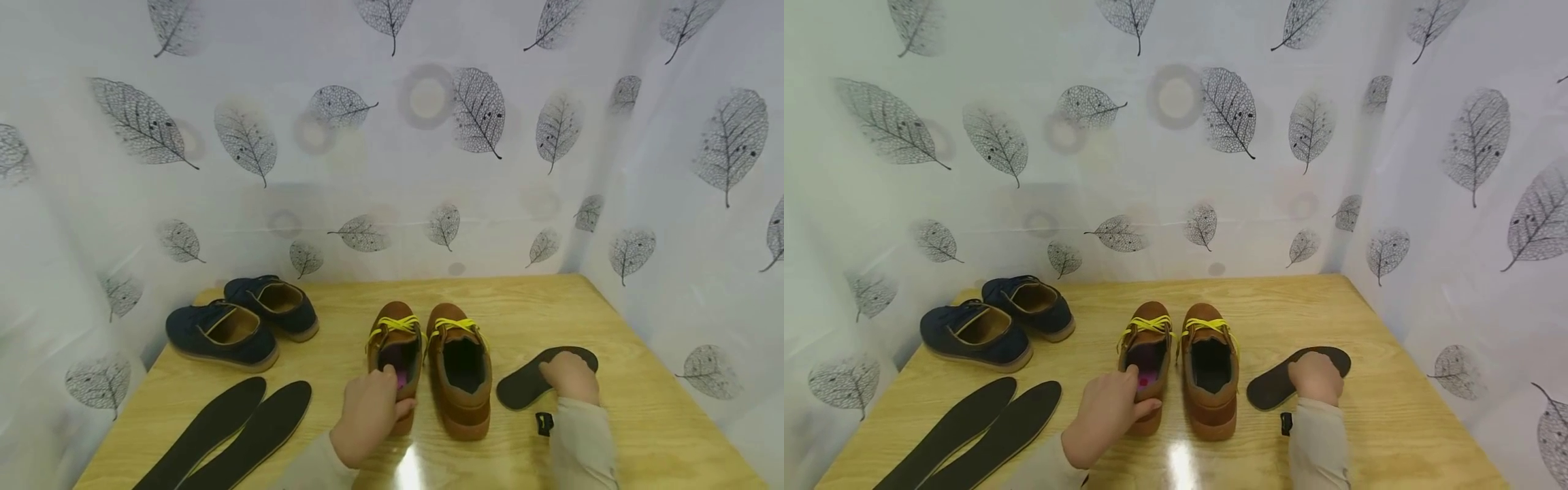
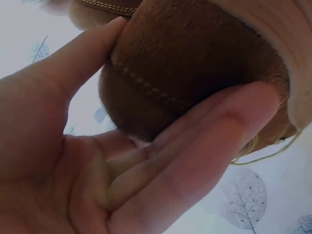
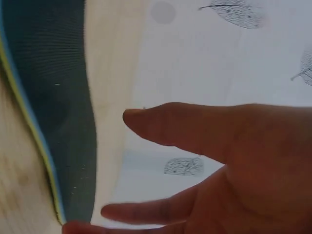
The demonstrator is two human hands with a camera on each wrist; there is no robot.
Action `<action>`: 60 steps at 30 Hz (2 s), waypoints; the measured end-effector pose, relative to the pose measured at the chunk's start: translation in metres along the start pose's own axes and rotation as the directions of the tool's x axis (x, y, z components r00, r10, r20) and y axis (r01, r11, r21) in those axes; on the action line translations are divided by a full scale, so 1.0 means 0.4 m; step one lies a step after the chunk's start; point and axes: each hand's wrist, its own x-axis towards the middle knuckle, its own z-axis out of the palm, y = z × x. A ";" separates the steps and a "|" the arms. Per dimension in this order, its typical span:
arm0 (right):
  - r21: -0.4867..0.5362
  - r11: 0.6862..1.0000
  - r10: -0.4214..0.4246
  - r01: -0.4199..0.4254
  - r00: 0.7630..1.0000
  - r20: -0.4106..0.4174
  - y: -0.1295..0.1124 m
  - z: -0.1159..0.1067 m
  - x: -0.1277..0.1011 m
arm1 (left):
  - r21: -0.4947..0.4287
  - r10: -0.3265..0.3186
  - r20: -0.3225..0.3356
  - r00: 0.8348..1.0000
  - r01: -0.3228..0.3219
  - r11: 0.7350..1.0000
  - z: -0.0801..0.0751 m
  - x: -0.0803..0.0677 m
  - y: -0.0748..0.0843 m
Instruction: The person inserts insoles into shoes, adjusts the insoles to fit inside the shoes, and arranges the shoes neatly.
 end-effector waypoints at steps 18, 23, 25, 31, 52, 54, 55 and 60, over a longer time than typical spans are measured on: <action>-0.036 0.982 0.184 -0.183 0.983 0.027 -0.071 0.061 0.093 | -0.358 -0.076 0.159 0.984 0.129 0.925 -0.181 0.037 -0.030; -0.032 0.967 0.250 -0.252 0.967 -0.049 -0.063 0.088 0.105 | -0.365 -0.077 0.150 0.986 0.128 0.922 -0.180 0.038 -0.043; -0.018 0.970 0.242 -0.244 0.967 -0.079 -0.058 0.094 0.102 | -0.364 -0.074 0.142 0.987 0.122 0.924 -0.181 0.039 -0.048; 0.064 0.979 0.201 -0.193 0.967 -0.158 -0.033 0.093 0.074 | -0.364 -0.070 0.154 0.986 0.123 0.923 -0.183 0.044 -0.055; 0.187 0.980 -0.002 0.063 0.950 -0.311 -0.092 -0.012 0.001 | -0.387 -0.074 0.171 0.983 0.136 0.912 -0.187 0.062 -0.094; 0.189 0.977 -0.037 0.097 0.954 -0.299 -0.108 -0.024 -0.014 | -0.387 -0.053 0.167 0.984 0.115 0.915 -0.187 0.063 -0.097; 0.185 0.975 -0.061 0.120 0.954 -0.295 -0.116 -0.028 -0.022 | -0.387 -0.041 0.165 0.985 0.103 0.916 -0.186 0.064 -0.098; 0.104 0.943 -0.262 0.315 0.899 -0.352 -0.153 -0.041 -0.064 | -0.368 0.080 0.088 0.993 -0.042 0.929 -0.177 0.075 -0.099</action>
